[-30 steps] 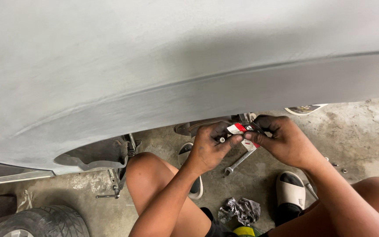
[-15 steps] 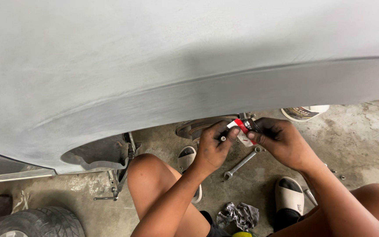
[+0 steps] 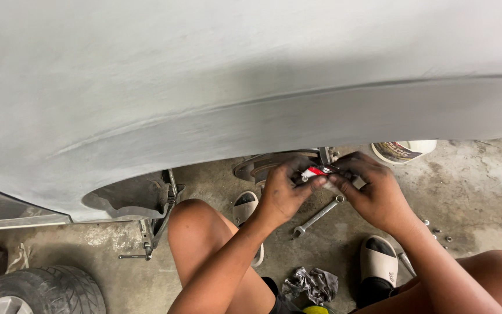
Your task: The person sits on the floor beside a car with a wheel removed and works on the exposed brake disc and caliper. They handle a metal brake pin, wipe it with a rag, squeeze grease from a small packet onto the pin, and spread the grease by hand.
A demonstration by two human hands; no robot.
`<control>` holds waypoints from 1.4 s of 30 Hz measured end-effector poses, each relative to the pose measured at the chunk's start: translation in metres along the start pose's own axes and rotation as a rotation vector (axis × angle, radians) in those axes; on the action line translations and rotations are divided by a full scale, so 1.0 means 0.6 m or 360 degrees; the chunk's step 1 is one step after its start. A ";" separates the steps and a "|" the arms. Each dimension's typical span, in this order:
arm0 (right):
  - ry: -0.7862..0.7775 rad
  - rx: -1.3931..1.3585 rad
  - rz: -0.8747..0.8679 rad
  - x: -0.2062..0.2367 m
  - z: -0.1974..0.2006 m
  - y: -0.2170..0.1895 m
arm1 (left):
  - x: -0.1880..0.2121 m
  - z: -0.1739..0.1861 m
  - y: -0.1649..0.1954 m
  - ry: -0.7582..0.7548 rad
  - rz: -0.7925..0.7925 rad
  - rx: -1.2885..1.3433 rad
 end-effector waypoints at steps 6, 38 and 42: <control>0.0092 -0.0323 -0.0883 0.048 -0.003 0.108 | -0.009 -0.014 -0.094 -0.0152 0.0507 0.0502; 0.0126 -0.0998 -0.0585 0.019 -0.001 0.059 | -0.005 -0.002 -0.053 -0.0040 0.0224 0.0563; 0.0180 -0.1012 -0.0588 0.024 -0.001 0.067 | -0.009 0.000 -0.064 0.0020 0.0212 0.0600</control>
Point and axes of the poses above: each hand's wrist, its own x-axis away from the middle knuckle, its own z-axis out of the back of the hand, y = z × x, the point moved 9 cm from there along -x, towards the middle knuckle, and after that the axes turned 8 degrees about z, right-handed, at the moved point
